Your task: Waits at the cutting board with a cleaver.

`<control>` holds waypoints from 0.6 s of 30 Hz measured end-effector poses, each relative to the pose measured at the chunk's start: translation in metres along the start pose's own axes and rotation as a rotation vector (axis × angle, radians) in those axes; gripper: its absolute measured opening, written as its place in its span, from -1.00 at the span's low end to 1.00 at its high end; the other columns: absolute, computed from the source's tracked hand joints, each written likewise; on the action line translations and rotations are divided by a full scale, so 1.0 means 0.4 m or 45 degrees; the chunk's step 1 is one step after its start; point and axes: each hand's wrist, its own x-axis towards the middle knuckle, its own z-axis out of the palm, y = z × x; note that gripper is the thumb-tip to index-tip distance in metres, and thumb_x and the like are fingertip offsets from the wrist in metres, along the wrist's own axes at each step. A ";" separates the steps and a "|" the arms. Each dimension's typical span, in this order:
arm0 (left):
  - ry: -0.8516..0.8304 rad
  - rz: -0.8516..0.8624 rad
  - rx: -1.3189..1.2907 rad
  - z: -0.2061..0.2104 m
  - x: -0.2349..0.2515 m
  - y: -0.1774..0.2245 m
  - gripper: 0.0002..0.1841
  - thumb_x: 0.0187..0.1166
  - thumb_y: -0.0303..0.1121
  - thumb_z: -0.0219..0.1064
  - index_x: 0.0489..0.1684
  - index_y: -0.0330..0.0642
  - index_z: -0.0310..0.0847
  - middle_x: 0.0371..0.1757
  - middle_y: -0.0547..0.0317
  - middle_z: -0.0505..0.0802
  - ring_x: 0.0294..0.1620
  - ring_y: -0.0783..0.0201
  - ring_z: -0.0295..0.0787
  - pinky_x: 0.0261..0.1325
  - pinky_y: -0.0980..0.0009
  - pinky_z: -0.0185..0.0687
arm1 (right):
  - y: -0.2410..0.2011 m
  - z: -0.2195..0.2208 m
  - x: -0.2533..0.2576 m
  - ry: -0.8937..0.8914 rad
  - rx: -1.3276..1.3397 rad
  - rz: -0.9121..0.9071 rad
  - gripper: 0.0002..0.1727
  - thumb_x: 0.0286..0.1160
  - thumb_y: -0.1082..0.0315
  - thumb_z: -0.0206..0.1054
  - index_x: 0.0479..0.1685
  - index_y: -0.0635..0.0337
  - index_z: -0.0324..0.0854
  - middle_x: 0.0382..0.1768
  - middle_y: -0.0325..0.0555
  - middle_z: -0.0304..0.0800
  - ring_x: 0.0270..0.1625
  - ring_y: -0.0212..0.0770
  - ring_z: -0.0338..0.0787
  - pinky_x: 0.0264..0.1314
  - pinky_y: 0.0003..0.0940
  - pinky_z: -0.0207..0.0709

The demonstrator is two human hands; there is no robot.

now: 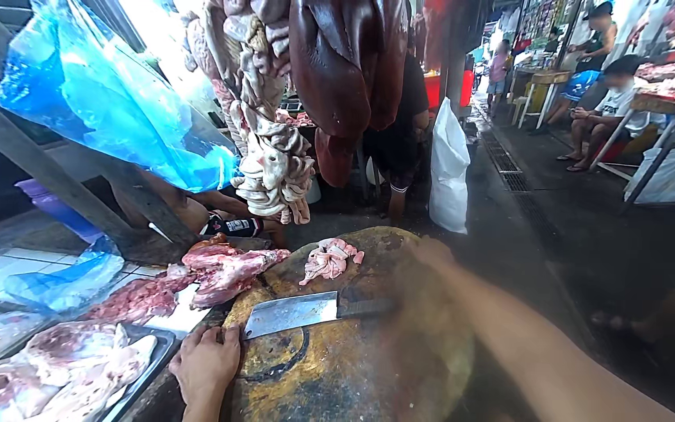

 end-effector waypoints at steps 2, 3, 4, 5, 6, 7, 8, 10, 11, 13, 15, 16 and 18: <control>-0.001 0.007 -0.002 0.001 0.001 -0.001 -0.35 0.69 0.23 -0.04 0.12 -0.09 0.82 0.58 0.00 0.66 0.73 -0.07 0.38 0.76 -0.26 0.02 | 0.000 -0.001 0.000 -0.004 0.000 0.004 -0.03 0.60 -0.54 -0.24 0.53 0.10 0.53 0.36 0.12 0.75 0.45 0.13 0.72 0.40 0.28 0.56; -0.004 0.006 0.000 0.001 0.001 -0.001 -0.35 0.69 0.23 -0.05 0.12 -0.09 0.82 0.59 0.00 0.66 0.73 -0.07 0.37 0.76 -0.26 0.02 | 0.002 -0.002 -0.001 -0.005 0.004 0.007 -0.04 0.60 -0.54 -0.24 0.53 0.09 0.53 0.37 0.11 0.75 0.46 0.12 0.72 0.40 0.28 0.56; -0.006 0.003 -0.002 0.000 0.001 0.000 -0.35 0.69 0.23 -0.04 0.12 -0.10 0.82 0.59 -0.01 0.66 0.74 -0.08 0.37 0.76 -0.26 0.01 | 0.002 -0.002 -0.001 -0.002 0.006 0.007 -0.03 0.59 -0.54 -0.24 0.53 0.08 0.52 0.36 0.11 0.76 0.45 0.12 0.72 0.40 0.28 0.56; -0.006 0.001 0.001 -0.001 0.000 0.002 -0.35 0.69 0.23 -0.04 0.12 -0.10 0.82 0.59 -0.02 0.66 0.73 -0.08 0.38 0.76 -0.26 0.01 | 0.002 -0.003 -0.002 -0.001 0.004 0.005 -0.03 0.59 -0.54 -0.24 0.54 0.09 0.52 0.36 0.11 0.76 0.45 0.12 0.72 0.40 0.28 0.57; -0.008 -0.002 0.005 -0.002 -0.001 0.003 -0.35 0.69 0.23 -0.04 0.12 -0.10 0.82 0.59 -0.01 0.66 0.73 -0.07 0.38 0.76 -0.25 0.02 | 0.002 -0.005 -0.004 -0.003 0.004 0.003 -0.03 0.59 -0.54 -0.24 0.54 0.09 0.52 0.37 0.11 0.75 0.46 0.13 0.72 0.41 0.27 0.56; -0.010 -0.005 0.007 -0.002 -0.001 0.003 -0.35 0.69 0.24 -0.05 0.13 -0.09 0.81 0.59 0.00 0.66 0.74 -0.07 0.37 0.76 -0.25 0.02 | 0.001 -0.005 -0.005 -0.006 0.006 0.004 -0.03 0.60 -0.54 -0.24 0.55 0.08 0.51 0.37 0.11 0.75 0.46 0.13 0.71 0.41 0.27 0.56; -0.012 -0.004 0.008 -0.001 -0.002 0.002 -0.35 0.69 0.24 -0.05 0.13 -0.09 0.81 0.60 0.01 0.66 0.74 -0.07 0.37 0.76 -0.25 0.02 | 0.002 -0.005 -0.006 -0.007 0.008 0.005 -0.03 0.59 -0.55 -0.24 0.55 0.08 0.51 0.38 0.11 0.75 0.47 0.13 0.71 0.42 0.27 0.56; -0.009 0.003 0.000 0.000 -0.001 0.001 -0.35 0.69 0.23 -0.04 0.14 -0.10 0.81 0.59 -0.01 0.66 0.74 -0.08 0.37 0.76 -0.26 0.01 | 0.004 -0.004 -0.008 0.001 0.014 -0.005 -0.02 0.59 -0.55 -0.25 0.54 0.09 0.53 0.38 0.12 0.75 0.47 0.14 0.71 0.42 0.29 0.55; -0.009 0.012 -0.007 -0.002 -0.001 0.001 -0.35 0.69 0.23 -0.03 0.15 -0.12 0.81 0.60 -0.03 0.65 0.74 -0.09 0.37 0.76 -0.28 0.00 | 0.005 -0.004 -0.009 0.008 0.027 -0.017 -0.02 0.59 -0.54 -0.25 0.53 0.10 0.54 0.37 0.14 0.74 0.46 0.17 0.71 0.42 0.32 0.54; -0.010 0.015 -0.007 -0.004 -0.002 0.001 -0.35 0.69 0.23 -0.02 0.15 -0.13 0.80 0.59 -0.04 0.65 0.74 -0.10 0.37 0.76 -0.29 0.01 | 0.006 -0.004 -0.011 0.008 0.036 -0.026 -0.02 0.60 -0.54 -0.26 0.52 0.10 0.54 0.37 0.15 0.74 0.46 0.18 0.71 0.41 0.33 0.54; -0.008 0.013 -0.004 -0.003 -0.002 0.001 -0.35 0.69 0.22 -0.02 0.15 -0.13 0.80 0.59 -0.04 0.65 0.74 -0.10 0.37 0.75 -0.28 0.02 | 0.007 -0.004 -0.010 -0.001 0.034 -0.026 -0.02 0.60 -0.54 -0.27 0.55 0.10 0.52 0.38 0.15 0.74 0.47 0.17 0.70 0.42 0.33 0.54; -0.004 0.015 -0.007 -0.002 -0.002 0.001 -0.36 0.69 0.22 -0.02 0.14 -0.13 0.81 0.59 -0.04 0.65 0.73 -0.10 0.37 0.75 -0.28 0.02 | 0.007 -0.004 -0.010 0.001 0.032 -0.023 -0.02 0.60 -0.54 -0.27 0.54 0.10 0.52 0.38 0.14 0.74 0.46 0.16 0.71 0.42 0.32 0.54; 0.002 0.019 -0.013 0.000 0.000 0.000 -0.36 0.69 0.22 -0.02 0.14 -0.13 0.81 0.59 -0.05 0.65 0.73 -0.11 0.37 0.75 -0.29 0.02 | 0.007 -0.003 -0.008 0.002 0.026 -0.020 -0.04 0.61 -0.53 -0.27 0.53 0.09 0.53 0.37 0.13 0.75 0.46 0.16 0.71 0.41 0.32 0.55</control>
